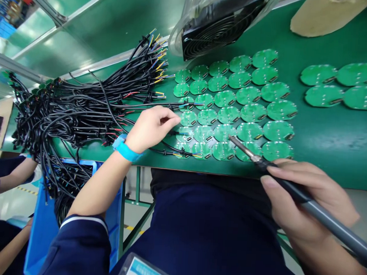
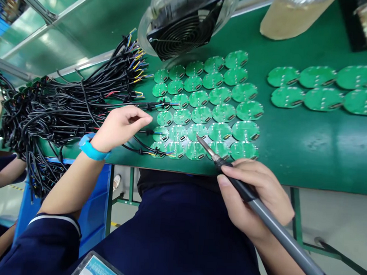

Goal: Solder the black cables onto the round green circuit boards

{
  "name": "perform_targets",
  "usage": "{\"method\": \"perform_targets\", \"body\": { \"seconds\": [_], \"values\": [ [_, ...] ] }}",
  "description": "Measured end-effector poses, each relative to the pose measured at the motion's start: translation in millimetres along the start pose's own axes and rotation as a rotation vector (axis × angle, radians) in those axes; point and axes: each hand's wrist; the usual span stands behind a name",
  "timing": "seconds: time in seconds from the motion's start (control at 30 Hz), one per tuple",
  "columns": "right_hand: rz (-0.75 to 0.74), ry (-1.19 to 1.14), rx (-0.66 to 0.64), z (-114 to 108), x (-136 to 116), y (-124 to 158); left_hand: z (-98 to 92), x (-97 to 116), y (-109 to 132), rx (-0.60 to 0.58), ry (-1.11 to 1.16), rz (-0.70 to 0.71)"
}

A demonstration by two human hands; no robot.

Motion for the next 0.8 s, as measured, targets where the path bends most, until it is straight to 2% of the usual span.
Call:
{"method": "perform_targets", "body": {
  "seconds": [0.17,0.37,0.53,0.63,0.73,0.8],
  "values": [
    [-0.02,-0.005,0.031,3,1,1,3.3,-12,-7,-0.216,-0.108,0.179],
    [-0.013,0.012,0.017,-1,-1,2,8.5,-16,-4,-0.235,-0.235,0.248],
    [-0.011,0.001,0.04,-2,0,3,5.5,-22,4,-0.211,-0.36,0.382],
    [-0.008,-0.002,0.049,-4,0,4,8.8,-24,8,-0.06,-0.402,0.497],
    [-0.023,-0.015,0.032,-8,-3,4,17.2,-17,10,0.264,-0.401,0.601],
    [-0.029,-0.02,0.018,-10,-4,3,25.4,-6,13,0.434,-0.374,0.621]
  ]
}}
Point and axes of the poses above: each hand's wrist, its own y-axis away from the middle knuckle, its own z-axis out of the palm, x = y × z, and after that the axes turned 13 degrees about y, right-handed
